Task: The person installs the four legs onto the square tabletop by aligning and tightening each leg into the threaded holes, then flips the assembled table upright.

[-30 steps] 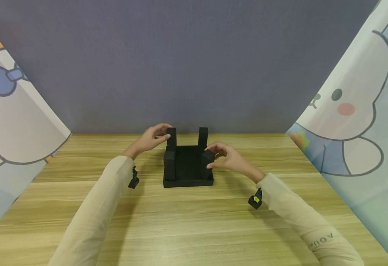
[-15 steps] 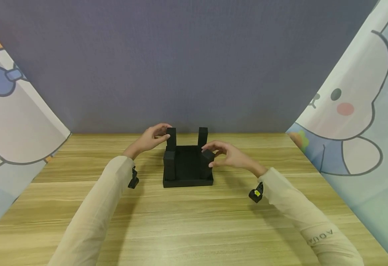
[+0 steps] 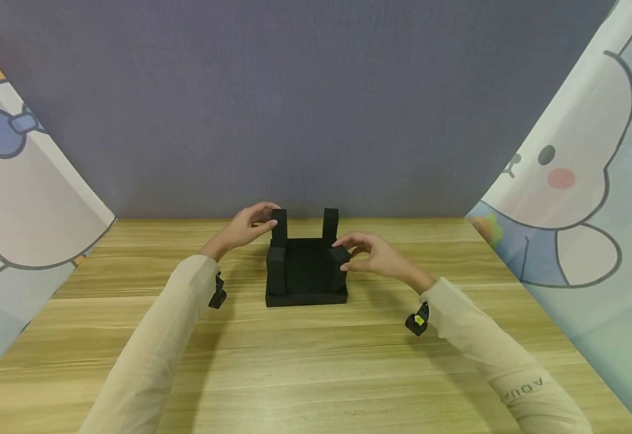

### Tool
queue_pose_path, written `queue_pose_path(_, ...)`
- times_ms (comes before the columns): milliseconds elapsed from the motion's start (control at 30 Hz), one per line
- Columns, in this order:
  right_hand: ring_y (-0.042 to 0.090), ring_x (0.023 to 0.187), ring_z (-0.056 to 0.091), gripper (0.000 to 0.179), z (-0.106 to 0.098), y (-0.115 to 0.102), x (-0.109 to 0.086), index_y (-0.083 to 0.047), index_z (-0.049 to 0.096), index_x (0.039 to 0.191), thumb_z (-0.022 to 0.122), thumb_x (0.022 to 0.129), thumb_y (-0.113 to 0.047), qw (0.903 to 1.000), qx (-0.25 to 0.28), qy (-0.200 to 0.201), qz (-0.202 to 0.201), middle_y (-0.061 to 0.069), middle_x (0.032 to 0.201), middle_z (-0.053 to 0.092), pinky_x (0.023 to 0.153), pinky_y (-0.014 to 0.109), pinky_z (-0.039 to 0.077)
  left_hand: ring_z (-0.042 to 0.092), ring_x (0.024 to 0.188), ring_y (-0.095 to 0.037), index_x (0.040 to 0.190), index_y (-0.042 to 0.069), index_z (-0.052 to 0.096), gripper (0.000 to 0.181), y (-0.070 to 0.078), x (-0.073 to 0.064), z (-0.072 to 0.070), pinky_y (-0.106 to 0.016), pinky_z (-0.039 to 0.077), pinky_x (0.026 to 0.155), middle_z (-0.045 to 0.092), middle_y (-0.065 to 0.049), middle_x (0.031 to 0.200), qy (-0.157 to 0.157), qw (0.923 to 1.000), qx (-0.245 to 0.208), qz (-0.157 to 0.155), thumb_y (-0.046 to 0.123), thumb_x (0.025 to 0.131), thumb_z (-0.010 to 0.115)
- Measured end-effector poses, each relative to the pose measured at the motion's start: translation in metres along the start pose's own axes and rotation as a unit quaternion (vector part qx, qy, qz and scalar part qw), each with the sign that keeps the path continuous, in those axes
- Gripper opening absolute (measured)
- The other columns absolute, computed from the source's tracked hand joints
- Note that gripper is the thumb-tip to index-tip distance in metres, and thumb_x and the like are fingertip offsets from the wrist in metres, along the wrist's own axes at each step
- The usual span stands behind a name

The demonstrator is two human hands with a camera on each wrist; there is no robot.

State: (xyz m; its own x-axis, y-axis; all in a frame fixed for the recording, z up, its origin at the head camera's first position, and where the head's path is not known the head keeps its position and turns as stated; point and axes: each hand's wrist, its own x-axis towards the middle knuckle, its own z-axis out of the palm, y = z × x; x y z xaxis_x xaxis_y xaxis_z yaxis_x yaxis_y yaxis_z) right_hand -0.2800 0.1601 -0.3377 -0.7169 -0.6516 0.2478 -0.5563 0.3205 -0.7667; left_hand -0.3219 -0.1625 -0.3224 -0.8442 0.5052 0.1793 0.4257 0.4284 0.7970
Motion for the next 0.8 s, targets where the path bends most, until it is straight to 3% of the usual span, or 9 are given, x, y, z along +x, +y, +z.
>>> queue_pose_path(167,0.019,0.092,0.056,0.04,0.007,-0.016,-0.006,0.002,0.059,0.11,0.074,0.073,0.0,0.9988,0.0,0.047,-0.014,0.017,0.108,0.059,0.082,0.051,0.047,0.046,0.121,-0.036,0.132,0.003,0.041,0.039,0.01,-0.004,0.0,-0.051,0.039,0.098,0.048,-0.022,0.13,-0.002,1.0,0.006,-0.003,0.012,0.095,0.049)
queue_pose_path(400,0.02,0.091,0.056,0.039,0.012,-0.029,-0.011,0.003,0.058,0.109,0.073,0.074,0.001,0.9972,-0.014,0.07,-0.02,0.017,0.108,0.059,0.081,0.051,0.047,0.047,0.12,-0.036,0.132,0.003,0.042,0.039,0.01,-0.003,0.0,-0.051,0.039,0.098,0.048,-0.021,0.129,0.001,1.0,0.008,-0.002,0.013,0.095,0.049)
queue_pose_path(567,0.022,0.097,0.054,0.044,0.009,-0.021,-0.009,0.004,0.056,0.114,0.073,0.074,0.0,0.9979,-0.019,0.051,-0.034,0.019,0.115,0.057,0.083,0.052,0.045,0.047,0.12,-0.036,0.132,0.004,0.042,0.039,0.01,-0.003,0.0,-0.051,0.038,0.098,0.049,-0.021,0.129,0.001,0.9999,0.01,-0.003,0.013,0.095,0.049)
queue_pose_path(800,0.017,0.104,0.053,0.048,-0.002,0.0,-0.002,-0.009,0.056,0.12,0.075,0.076,-0.011,0.9995,-0.015,-0.008,-0.028,0.008,0.123,0.055,0.086,0.045,0.048,0.047,0.121,-0.036,0.133,0.003,0.041,0.04,0.009,-0.003,0.0,-0.051,0.039,0.098,0.048,-0.021,0.129,0.0,0.9999,0.011,-0.003,0.013,0.095,0.049)
